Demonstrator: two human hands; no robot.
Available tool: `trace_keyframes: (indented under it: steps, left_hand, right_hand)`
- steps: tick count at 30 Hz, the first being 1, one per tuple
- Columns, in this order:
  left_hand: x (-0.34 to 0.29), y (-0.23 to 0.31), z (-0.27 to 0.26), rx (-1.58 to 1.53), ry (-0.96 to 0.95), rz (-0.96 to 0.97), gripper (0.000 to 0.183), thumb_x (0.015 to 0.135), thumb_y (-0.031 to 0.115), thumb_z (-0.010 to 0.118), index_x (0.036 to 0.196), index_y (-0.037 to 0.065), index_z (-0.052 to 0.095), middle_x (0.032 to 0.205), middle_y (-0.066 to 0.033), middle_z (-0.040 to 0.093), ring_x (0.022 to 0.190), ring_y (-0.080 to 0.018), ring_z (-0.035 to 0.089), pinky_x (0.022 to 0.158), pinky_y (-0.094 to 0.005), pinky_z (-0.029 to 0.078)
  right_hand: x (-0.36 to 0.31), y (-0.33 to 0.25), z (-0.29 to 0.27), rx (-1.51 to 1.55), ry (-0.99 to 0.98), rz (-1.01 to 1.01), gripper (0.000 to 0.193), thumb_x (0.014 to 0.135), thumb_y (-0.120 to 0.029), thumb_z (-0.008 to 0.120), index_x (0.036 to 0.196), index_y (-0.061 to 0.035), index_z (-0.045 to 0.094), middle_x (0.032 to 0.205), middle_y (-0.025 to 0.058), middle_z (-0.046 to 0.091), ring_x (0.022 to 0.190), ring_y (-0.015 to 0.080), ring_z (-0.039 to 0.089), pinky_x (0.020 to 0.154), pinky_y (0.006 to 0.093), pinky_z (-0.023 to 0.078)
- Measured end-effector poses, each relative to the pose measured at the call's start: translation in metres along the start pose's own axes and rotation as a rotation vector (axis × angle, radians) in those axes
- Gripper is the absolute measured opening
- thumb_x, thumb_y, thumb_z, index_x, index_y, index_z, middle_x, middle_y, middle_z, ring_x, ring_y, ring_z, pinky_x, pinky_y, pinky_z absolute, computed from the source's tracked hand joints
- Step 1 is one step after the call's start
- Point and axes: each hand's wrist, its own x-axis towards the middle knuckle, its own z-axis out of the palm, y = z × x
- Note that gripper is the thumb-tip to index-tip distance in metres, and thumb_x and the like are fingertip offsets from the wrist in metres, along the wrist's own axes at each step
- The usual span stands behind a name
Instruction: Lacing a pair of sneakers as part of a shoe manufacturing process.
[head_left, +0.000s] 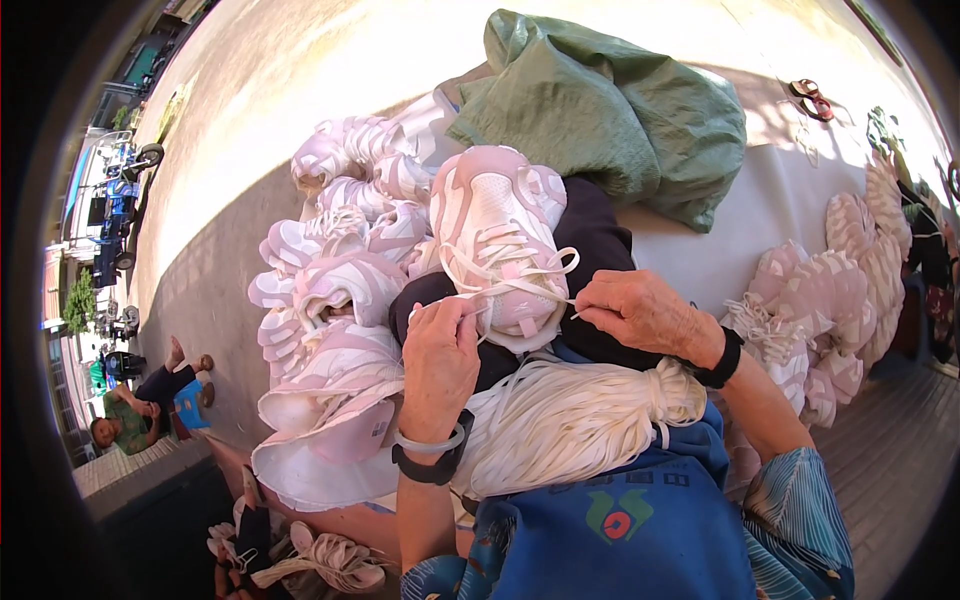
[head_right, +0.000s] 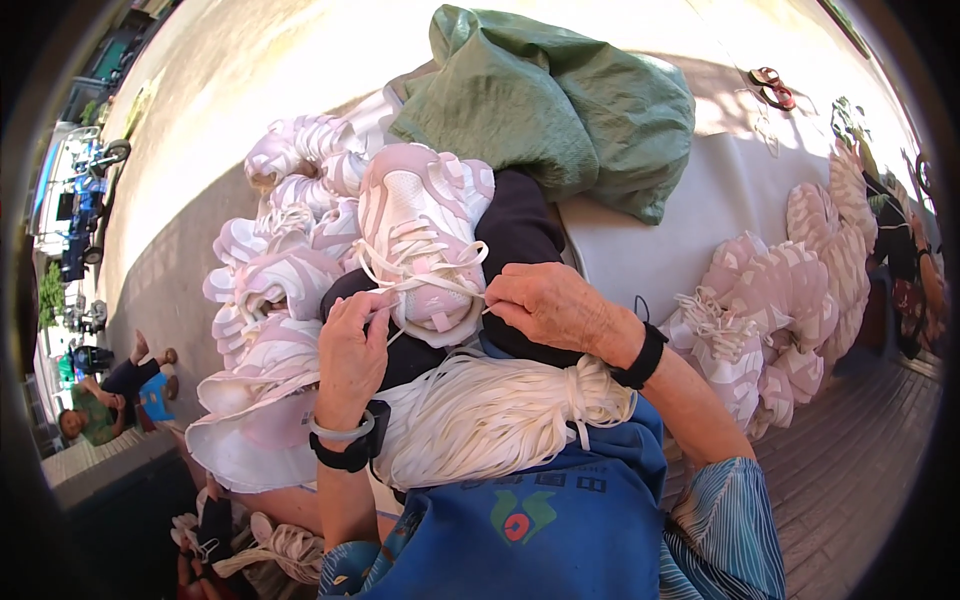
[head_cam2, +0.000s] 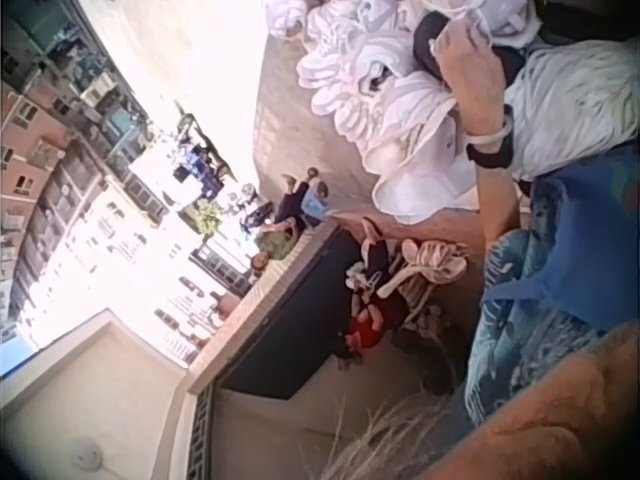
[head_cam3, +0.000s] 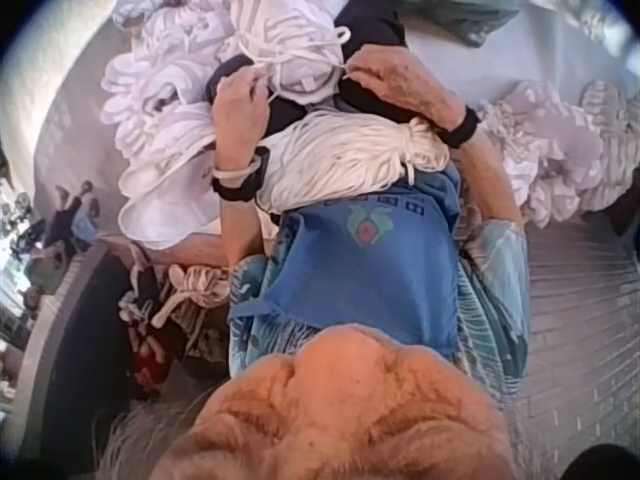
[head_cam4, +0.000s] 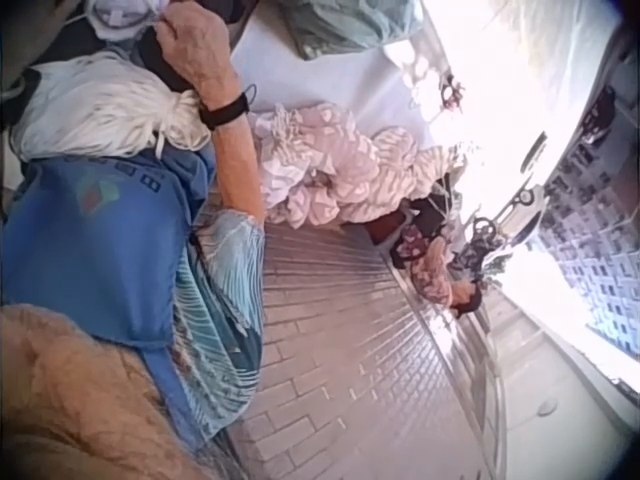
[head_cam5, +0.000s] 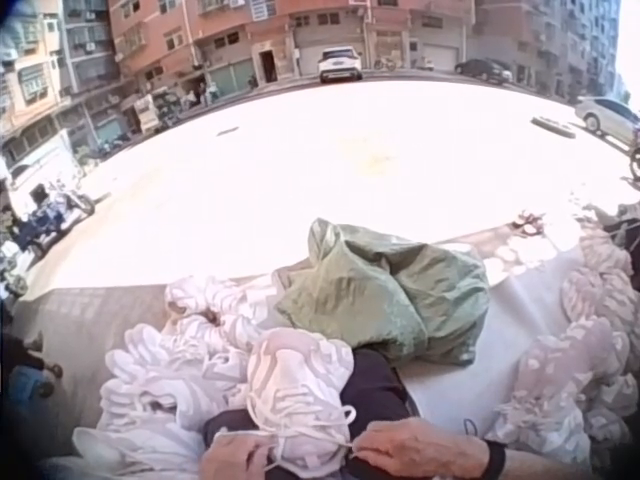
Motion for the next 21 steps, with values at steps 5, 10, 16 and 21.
trace_keyframes:
  steps: [5, 10, 16, 21]
  left_hand:
    - [0.001, 0.001, -0.003, -0.009, -0.025, -0.025, 0.005, 0.09, 0.004, 0.057, 0.095, 0.004, 0.06, 0.084, -0.0132, 0.062, 0.082, -0.0362, 0.058, 0.088, -0.0501, 0.044]
    - [0.001, 0.002, -0.005, 0.005, -0.037, -0.026, 0.003, 0.09, 0.004, 0.055, 0.091, 0.004, 0.058, 0.083, -0.0136, 0.063, 0.083, -0.0373, 0.06, 0.093, -0.0538, 0.043]
    - [0.002, -0.005, 0.001, 0.047, 0.018, 0.053, 0.005, 0.09, 0.003, 0.057, 0.095, 0.003, 0.06, 0.088, -0.0123, 0.064, 0.082, -0.0364, 0.056, 0.082, -0.0441, 0.044]
    - [0.003, -0.007, 0.001, -0.014, -0.006, -0.001, 0.005, 0.091, 0.004, 0.058, 0.095, 0.003, 0.061, 0.089, -0.0119, 0.064, 0.083, -0.0351, 0.057, 0.08, -0.0431, 0.044]
  right_hand:
    - [-0.005, 0.005, 0.003, -0.162, -0.039, -0.047, 0.007, 0.085, -0.01, 0.065, 0.085, -0.0048, 0.062, 0.076, 0.0087, 0.057, 0.072, 0.0312, 0.062, 0.065, 0.0406, 0.05]
    - [0.004, 0.002, -0.01, -0.448, 0.181, 0.001, 0.009, 0.087, -0.012, 0.065, 0.084, -0.0058, 0.059, 0.076, 0.0079, 0.054, 0.074, 0.0278, 0.061, 0.064, 0.0396, 0.049]
    - [0.01, 0.004, -0.01, -0.398, 0.22, -0.015, 0.007, 0.086, -0.009, 0.066, 0.09, -0.004, 0.064, 0.077, 0.0096, 0.057, 0.071, 0.0311, 0.06, 0.063, 0.0405, 0.048]
    - [0.002, 0.01, 0.007, -0.374, 0.143, -0.003, 0.008, 0.087, -0.012, 0.066, 0.086, -0.0061, 0.061, 0.076, 0.007, 0.052, 0.073, 0.0265, 0.06, 0.063, 0.0386, 0.049]
